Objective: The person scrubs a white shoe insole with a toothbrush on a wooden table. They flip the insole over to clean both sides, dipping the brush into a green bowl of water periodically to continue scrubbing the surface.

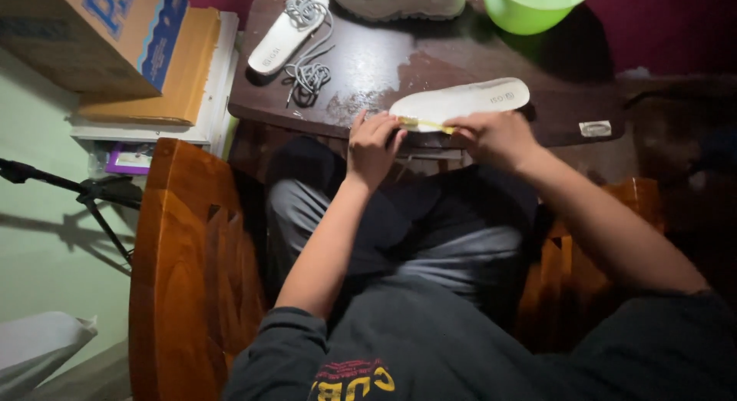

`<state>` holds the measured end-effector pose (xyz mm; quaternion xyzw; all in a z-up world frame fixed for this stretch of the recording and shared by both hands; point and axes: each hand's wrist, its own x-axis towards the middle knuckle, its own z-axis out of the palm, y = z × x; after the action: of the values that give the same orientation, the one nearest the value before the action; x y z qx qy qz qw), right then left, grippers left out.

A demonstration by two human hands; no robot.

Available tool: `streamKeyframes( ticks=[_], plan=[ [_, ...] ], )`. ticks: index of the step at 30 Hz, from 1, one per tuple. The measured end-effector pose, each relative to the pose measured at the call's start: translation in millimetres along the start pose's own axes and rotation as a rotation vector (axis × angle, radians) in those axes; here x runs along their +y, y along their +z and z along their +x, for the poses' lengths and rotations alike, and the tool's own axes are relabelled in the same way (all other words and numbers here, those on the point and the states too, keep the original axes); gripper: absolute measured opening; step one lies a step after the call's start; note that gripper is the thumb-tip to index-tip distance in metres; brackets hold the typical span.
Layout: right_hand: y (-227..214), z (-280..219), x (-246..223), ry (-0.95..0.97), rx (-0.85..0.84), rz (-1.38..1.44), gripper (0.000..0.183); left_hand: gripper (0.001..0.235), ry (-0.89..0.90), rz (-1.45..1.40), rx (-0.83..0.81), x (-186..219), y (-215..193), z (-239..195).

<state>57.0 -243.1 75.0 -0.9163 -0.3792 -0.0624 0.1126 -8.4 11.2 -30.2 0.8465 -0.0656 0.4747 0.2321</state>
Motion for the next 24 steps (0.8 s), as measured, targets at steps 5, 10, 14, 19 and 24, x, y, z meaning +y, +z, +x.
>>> streamKeyframes(
  ticks=[5, 10, 14, 19, 24],
  plan=[
    [-7.8, -0.5, 8.6, -0.077, 0.090, -0.233, 0.022, 0.023, -0.014, 0.015, -0.022, 0.2, -3.7, -1.3],
    [-11.3, -3.4, 3.8, -0.103, 0.020, -0.093, 0.022, 0.044, -0.104, -0.042, -0.053, 2.0, -7.8, -1.2],
    [-1.6, 3.8, 7.6, -0.021, 0.034, -0.124, 0.020, 0.048, -0.119, -0.120, -0.033, -1.9, -0.8, -4.6],
    [-3.2, 14.5, 22.6, 0.090, -0.132, 0.095, 0.036, 0.048, -0.132, -0.126, -0.035, -1.5, -4.3, -2.3],
    [14.7, 26.4, 13.4, 0.142, -0.078, 0.051, 0.033, 0.031, 0.029, 0.076, 0.081, 4.8, -5.6, 2.0]
  ],
)
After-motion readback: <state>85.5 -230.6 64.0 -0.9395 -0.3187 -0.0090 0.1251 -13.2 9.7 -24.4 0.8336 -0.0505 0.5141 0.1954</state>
